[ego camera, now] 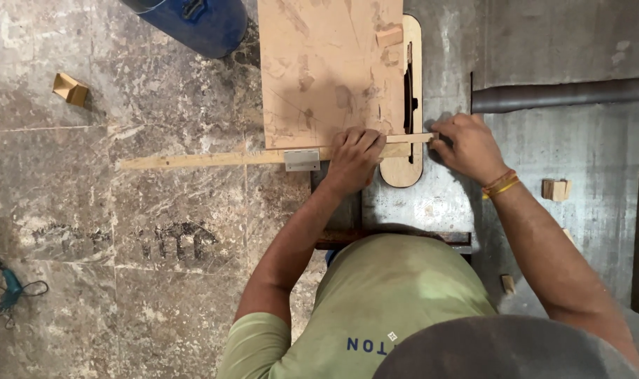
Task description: The person uses a table saw to cut small pieces of wood. They guide the wood through the saw blade using a push stick and a wooden fence, then place the cut pieces on the table.
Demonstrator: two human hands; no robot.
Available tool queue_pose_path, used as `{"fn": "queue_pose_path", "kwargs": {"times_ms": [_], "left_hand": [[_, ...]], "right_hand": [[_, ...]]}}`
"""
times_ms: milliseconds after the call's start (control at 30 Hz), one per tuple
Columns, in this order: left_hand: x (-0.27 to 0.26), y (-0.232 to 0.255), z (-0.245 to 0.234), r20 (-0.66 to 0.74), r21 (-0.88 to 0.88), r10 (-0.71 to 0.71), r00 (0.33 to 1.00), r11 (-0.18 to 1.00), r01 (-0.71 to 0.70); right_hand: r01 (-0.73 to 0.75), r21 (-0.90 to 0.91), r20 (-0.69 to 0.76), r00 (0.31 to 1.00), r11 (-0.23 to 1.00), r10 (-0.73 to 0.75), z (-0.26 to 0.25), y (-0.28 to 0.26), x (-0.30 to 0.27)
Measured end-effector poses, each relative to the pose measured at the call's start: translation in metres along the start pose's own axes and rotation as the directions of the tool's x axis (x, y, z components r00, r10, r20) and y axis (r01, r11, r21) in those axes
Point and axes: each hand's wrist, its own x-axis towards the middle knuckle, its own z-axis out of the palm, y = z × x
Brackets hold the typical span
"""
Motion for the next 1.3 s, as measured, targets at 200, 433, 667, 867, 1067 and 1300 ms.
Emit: {"fn": "queue_pose_path", "kwargs": {"times_ms": [200,433,667,867,1067,1300], "left_hand": [[0.004,-0.007,0.008,-0.013,-0.009,-0.002,1.0,1.0,0.002],[0.01,-0.014,0.013,-0.013,0.064,0.026,1.0,0.998,-0.025],[0.013,-0.018,0.016,0.019,0.037,0.026,0.999,0.999,-0.027],[0.016,-0.022,0.018,0.021,-0.018,0.011,1.0,1.0,-0.011],[0.016,-0.028,0.025,-0.023,-0.071,0.014,1.0,0.997,-0.016],[0.021,-0.039,0.037,-0.052,-0.08,0.027,0.998,0.996,-0.032]], "right_hand": [[0.056,-0.153,0.022,0.998,0.987,-0.054,0.007,0.001,0.014],[0.107,-0.286,0.01,0.994,0.952,-0.108,0.013,0.002,0.024],[0.13,-0.36,0.004,0.99,0.924,-0.138,0.019,0.004,0.028],[0.129,-0.396,0.007,0.99,0.909,-0.138,0.019,0.005,0.034],[0.141,-0.439,-0.014,0.987,0.887,-0.163,0.023,0.01,0.036],[0.15,-0.434,-0.08,0.976,0.889,-0.203,0.025,0.014,0.042]]}}
